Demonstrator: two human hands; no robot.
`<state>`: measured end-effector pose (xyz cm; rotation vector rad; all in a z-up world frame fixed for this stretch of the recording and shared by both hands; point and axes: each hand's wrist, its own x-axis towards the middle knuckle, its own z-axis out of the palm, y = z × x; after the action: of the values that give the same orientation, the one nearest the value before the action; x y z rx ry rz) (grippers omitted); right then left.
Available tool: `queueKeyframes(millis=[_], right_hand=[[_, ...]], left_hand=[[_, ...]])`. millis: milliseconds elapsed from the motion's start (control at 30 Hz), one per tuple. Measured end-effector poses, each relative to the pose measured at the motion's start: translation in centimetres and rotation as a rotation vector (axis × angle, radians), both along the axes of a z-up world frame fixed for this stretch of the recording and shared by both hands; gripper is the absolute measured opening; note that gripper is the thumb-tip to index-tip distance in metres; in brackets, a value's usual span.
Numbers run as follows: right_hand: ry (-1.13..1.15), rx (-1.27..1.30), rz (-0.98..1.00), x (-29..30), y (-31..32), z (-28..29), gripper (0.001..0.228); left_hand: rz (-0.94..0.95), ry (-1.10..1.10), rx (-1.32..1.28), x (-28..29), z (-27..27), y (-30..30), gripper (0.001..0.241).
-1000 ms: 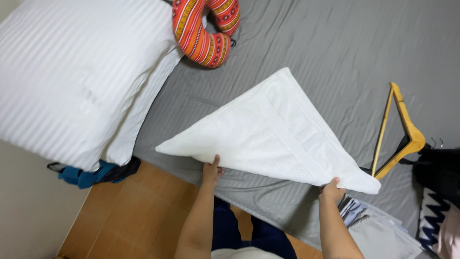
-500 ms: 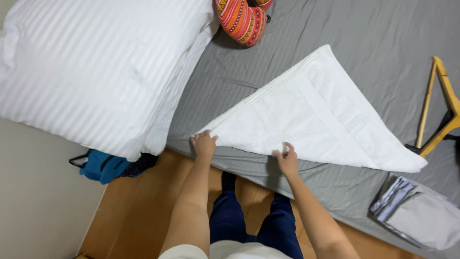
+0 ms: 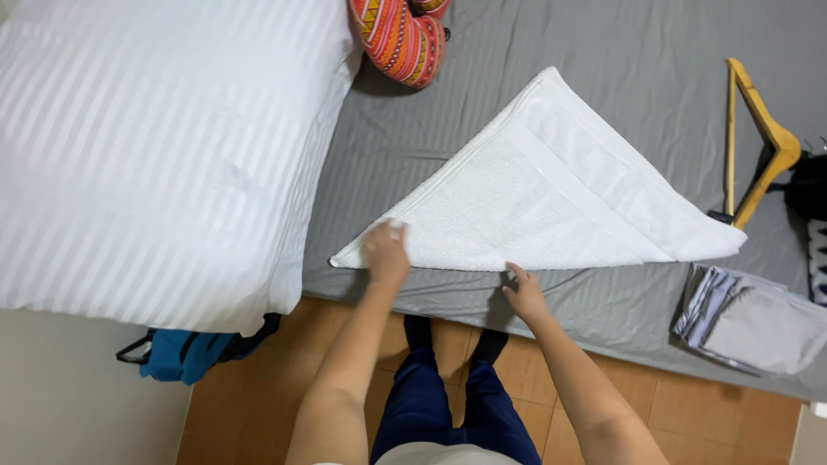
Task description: The person folds a white towel into a decorative swan shape and places it on a bed, then uses a wooden hanger to organize another towel and places it on a rack.
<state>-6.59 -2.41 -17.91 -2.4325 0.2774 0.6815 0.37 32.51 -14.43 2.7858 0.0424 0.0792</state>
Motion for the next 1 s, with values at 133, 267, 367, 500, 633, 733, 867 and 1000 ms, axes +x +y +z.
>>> queueKeyframes(millis=[133, 267, 367, 500, 633, 733, 867, 1000], right_hand=[[-0.261, -0.104, -0.066, -2.1, -2.8, 0.0, 0.046], [-0.325, -0.235, -0.100, -2.9, -5.7, 2.0, 0.036], [-0.373, -0.301, -0.079, -2.8, -8.1, 3.4, 0.039], [-0.373, -0.385, 0.089, -2.2, -11.0, 3.5, 0.050], [-0.336, -0.388, 0.241, -0.2, -13.8, 2.3, 0.060], [-0.341, -0.383, 0.321, 2.3, -15.9, 1.2, 0.062], [-0.412, -0.377, 0.443, 4.5, -19.5, 0.0, 0.058], [-0.453, -0.282, 0.552, 7.8, -22.0, -0.1, 0.044]], left_hand=[[-0.496, 0.126, -0.209, -3.5, 2.0, -10.0, 0.035], [-0.582, 0.148, -0.313, -6.1, 1.3, -16.0, 0.036], [-0.631, 0.134, -0.333, -6.8, 0.8, -19.3, 0.041], [-0.591, 0.165, -0.376, -6.5, 0.4, -22.6, 0.049], [-0.542, 0.168, -0.362, -5.0, 1.2, -26.0, 0.050], [-0.516, 0.175, -0.369, -4.6, 0.8, -29.2, 0.051], [-0.447, 0.191, -0.348, -4.3, -1.3, -33.6, 0.058], [-0.375, 0.109, -0.238, -3.1, -1.2, -36.8, 0.061]])
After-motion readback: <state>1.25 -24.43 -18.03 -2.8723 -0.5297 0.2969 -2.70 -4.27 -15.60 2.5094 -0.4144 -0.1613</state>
